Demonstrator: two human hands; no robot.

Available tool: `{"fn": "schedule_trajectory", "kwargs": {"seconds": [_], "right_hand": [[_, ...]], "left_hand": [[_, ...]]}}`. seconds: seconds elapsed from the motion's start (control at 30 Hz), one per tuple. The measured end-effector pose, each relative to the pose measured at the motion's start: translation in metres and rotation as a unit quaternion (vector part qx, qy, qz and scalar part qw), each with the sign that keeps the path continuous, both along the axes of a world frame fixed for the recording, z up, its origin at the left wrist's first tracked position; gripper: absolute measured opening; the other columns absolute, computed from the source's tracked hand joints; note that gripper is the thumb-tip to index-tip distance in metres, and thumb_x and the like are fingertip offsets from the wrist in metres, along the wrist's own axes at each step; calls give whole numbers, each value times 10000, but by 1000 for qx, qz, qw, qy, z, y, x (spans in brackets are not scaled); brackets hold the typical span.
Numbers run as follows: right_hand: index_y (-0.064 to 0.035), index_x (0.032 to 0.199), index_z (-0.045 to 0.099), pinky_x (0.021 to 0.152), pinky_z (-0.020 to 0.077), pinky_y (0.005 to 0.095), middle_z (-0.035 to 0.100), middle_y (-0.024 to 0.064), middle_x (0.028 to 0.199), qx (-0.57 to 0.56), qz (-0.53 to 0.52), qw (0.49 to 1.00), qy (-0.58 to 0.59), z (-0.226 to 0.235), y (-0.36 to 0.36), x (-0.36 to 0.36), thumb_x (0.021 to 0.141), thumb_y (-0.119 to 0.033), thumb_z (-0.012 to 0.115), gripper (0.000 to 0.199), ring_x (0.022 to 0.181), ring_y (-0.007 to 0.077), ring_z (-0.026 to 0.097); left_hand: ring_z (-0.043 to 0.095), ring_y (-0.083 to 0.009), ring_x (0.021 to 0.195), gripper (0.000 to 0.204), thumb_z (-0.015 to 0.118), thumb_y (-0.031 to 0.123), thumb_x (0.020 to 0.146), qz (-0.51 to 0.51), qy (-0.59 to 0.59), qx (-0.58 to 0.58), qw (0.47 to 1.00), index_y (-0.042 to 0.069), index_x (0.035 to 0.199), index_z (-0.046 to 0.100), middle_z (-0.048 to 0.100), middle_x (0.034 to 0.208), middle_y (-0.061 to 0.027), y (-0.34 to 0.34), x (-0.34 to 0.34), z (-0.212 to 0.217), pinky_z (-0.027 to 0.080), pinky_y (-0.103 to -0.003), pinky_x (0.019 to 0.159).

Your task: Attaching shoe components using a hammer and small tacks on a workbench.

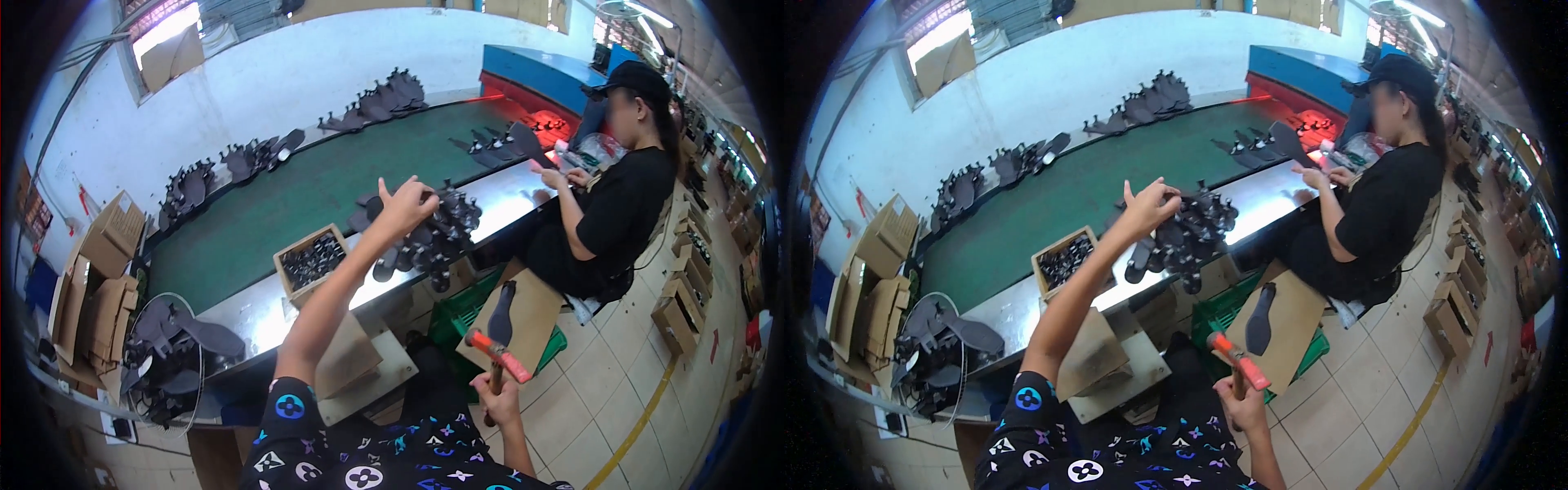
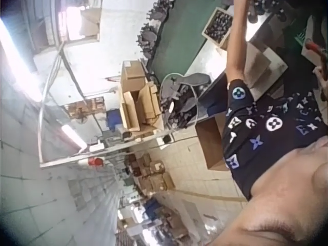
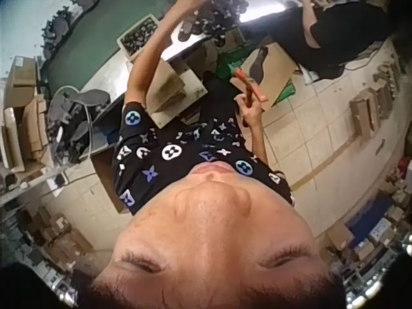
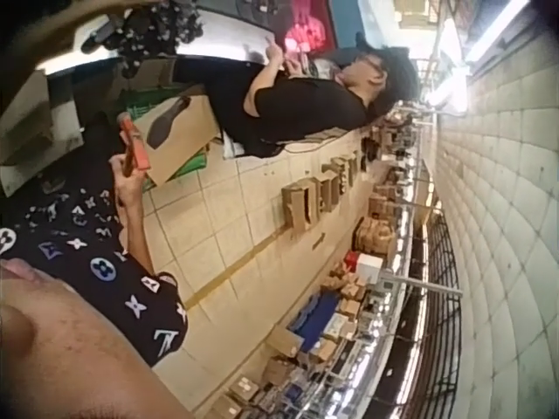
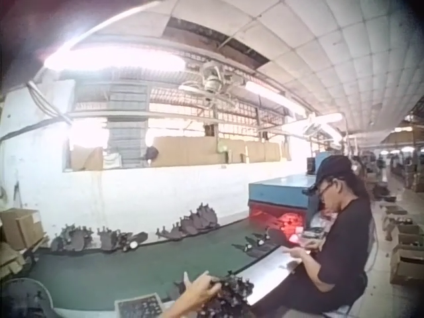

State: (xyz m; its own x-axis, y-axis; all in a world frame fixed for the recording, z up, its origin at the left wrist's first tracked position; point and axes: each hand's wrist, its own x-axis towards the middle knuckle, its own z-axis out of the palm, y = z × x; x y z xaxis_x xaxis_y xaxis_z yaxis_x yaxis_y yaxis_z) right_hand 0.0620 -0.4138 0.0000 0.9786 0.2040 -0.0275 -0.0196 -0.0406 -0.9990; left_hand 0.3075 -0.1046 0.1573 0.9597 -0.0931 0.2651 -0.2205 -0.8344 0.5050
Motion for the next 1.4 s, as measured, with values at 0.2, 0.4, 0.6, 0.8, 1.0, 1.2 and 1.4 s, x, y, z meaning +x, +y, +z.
{"fn": "schedule_trajectory", "kwargs": {"seconds": [0.2,0.4,0.6,0.8,1.0,1.2,1.4], "right_hand": [[5,874,637,375,322,225,506,-22,545,-17,34,998,-58,-5,18,26,958,-200,676,226,384,62,446],[-3,873,639,361,346,217,526,-11,567,126,97,987,5,2,57,26,961,-154,665,177,387,56,440],[-2,867,648,389,363,215,539,-11,578,116,137,984,-11,6,63,28,956,-143,670,168,423,55,469],[-24,874,699,480,386,216,547,-31,592,122,152,980,-38,4,53,26,967,-182,672,185,508,43,484],[-19,892,688,411,278,227,442,-64,541,11,134,989,-64,-3,70,30,990,-280,643,282,437,21,384],[-44,876,718,489,270,209,458,-89,571,-24,152,985,-79,8,75,33,979,-237,668,224,515,8,391],[-15,846,736,499,339,236,573,-54,625,2,165,983,-86,26,90,55,956,-245,707,257,555,19,460]], "left_hand": [[559,-355,1272,121,552,40,961,90,-200,294,930,45,1073,596,657,1183,-158,70,-137,60,261,-584,1163],[652,-330,1110,243,491,-162,889,158,-318,-131,926,-8,1055,579,635,1076,-179,136,-212,5,519,-365,912],[643,-304,1089,247,492,-155,893,220,-123,-171,953,-27,1079,593,639,1031,-163,107,-277,-117,513,-333,906],[646,-349,1042,264,619,27,919,184,-127,-95,970,-9,1178,586,621,1160,-197,100,-268,-110,527,-383,874],[648,-287,922,118,675,153,893,288,-155,76,942,43,935,678,671,922,-117,169,-173,-106,525,-417,780],[644,-328,913,80,719,110,790,258,-44,279,924,31,775,718,680,899,-145,193,-133,-128,529,-442,796],[641,-321,933,76,730,108,767,275,-39,224,934,33,777,722,681,898,-143,198,-136,-132,524,-433,819]]}}
